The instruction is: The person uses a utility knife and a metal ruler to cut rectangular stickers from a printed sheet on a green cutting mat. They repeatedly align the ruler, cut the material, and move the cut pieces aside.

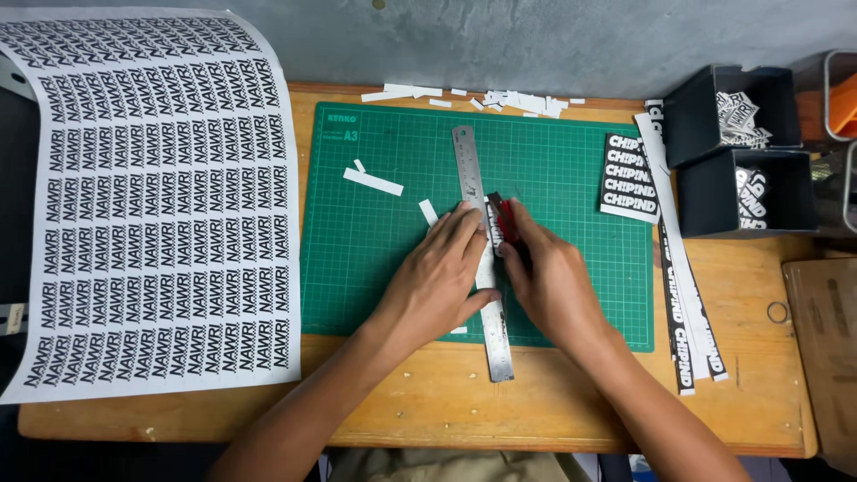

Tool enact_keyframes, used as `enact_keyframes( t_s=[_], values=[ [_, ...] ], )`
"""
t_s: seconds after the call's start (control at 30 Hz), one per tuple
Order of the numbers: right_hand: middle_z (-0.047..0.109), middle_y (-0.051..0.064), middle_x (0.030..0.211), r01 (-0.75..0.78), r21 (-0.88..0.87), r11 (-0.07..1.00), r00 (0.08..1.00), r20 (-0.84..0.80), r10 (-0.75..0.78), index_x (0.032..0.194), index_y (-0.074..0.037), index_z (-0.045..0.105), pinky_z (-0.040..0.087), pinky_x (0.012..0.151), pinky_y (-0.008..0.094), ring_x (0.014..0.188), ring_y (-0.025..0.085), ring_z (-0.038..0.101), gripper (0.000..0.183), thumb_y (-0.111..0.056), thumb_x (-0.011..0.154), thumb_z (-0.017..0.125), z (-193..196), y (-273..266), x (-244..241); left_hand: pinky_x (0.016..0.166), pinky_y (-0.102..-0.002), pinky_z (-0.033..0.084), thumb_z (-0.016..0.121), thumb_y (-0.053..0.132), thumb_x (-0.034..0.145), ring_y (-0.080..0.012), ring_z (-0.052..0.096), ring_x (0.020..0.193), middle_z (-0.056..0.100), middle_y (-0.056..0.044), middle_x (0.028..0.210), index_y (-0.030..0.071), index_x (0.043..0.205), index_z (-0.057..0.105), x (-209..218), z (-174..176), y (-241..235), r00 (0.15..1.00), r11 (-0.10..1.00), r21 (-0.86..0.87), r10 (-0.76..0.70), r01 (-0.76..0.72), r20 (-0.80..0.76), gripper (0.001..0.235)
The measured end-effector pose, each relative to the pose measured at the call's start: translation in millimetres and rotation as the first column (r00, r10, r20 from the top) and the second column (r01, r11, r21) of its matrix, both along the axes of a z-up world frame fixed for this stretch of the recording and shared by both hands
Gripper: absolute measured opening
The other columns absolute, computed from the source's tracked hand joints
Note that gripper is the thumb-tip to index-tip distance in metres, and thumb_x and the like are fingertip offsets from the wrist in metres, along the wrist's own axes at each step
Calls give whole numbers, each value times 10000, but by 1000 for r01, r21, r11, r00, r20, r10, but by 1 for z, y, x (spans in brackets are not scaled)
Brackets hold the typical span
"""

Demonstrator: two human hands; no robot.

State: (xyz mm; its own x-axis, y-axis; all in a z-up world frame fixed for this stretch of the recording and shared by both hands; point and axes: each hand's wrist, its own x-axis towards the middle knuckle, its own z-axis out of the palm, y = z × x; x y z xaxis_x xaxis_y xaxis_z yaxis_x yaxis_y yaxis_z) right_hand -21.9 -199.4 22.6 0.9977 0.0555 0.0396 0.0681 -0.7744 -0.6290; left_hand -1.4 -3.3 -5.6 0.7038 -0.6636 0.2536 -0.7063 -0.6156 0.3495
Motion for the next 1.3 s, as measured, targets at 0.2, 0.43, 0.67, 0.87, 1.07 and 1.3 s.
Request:
enact_keyframes(
  t_s=[0.2, 0.43, 0.67, 0.87, 1.07, 1.3],
  values=[
    [834, 244, 1016, -25, -130, 991, 1000, -13, 24, 1637, -35, 632, 663, 729, 580, 916, 494, 815, 614, -127, 1037, 721, -4, 2, 1, 1355, -550, 410, 987, 434, 766, -516, 532, 1565, 574, -305, 1529, -119, 1371, 641, -1, -4, 0, 1000, 1000, -9, -6, 6, 12, 889],
    [813, 242, 918, -69, -263, 962, 997, 4, 72, 1635, -54, 641, 619, 643, 631, 816, 516, 791, 623, -127, 1018, 696, -3, 5, 7, 1352, -563, 409, 956, 451, 784, -517, 538, 1555, 585, -295, 1523, -98, 1325, 665, 0, -5, -1, 1000, 1000, -23, 2, -2, 4, 824],
    [787, 195, 800, -77, -373, 925, 997, -24, 74, 1629, -99, 653, 599, 553, 611, 691, 487, 774, 650, -128, 981, 677, 9, 4, -39, 1380, -580, 356, 921, 422, 807, -507, 520, 1569, 595, -289, 1527, -92, 1342, 671, 1, -2, -1, 1000, 999, -34, -2, 2, -12, 784],
    [748, 140, 912, -68, -243, 968, 985, -168, 27, 1762, -197, 477, 507, 605, 568, 698, 487, 683, 732, -167, 1055, 663, -6, -14, -88, 1377, -575, 348, 846, 479, 912, -473, 495, 1559, 589, -240, 1538, -66, 1434, 616, 0, -7, -4, 1000, 1000, -20, -6, 6, -5, 789],
    [714, 13, 1225, 86, -1, 996, 935, -347, -81, 1654, -180, 665, 528, 742, 322, 1011, 138, 651, 621, -263, 1040, 703, 38, -37, -74, 1388, -613, 322, 873, 508, 914, -454, 509, 1536, 593, -242, 1532, -34, 1407, 609, 3, -12, 2, 1000, 997, -79, -10, 11, 9, 779],
    [834, 215, 1012, 161, 98, 982, 984, -98, -152, 1494, -57, 708, 596, 747, 498, 702, 355, 805, 470, -89, 1031, 776, -2, -61, 7, 1353, -703, 300, 873, 444, 850, -478, 520, 1578, 589, -261, 1530, -55, 1512, 610, 0, -11, 3, 1000, 992, -127, 13, -16, -18, 870]
  ],
)
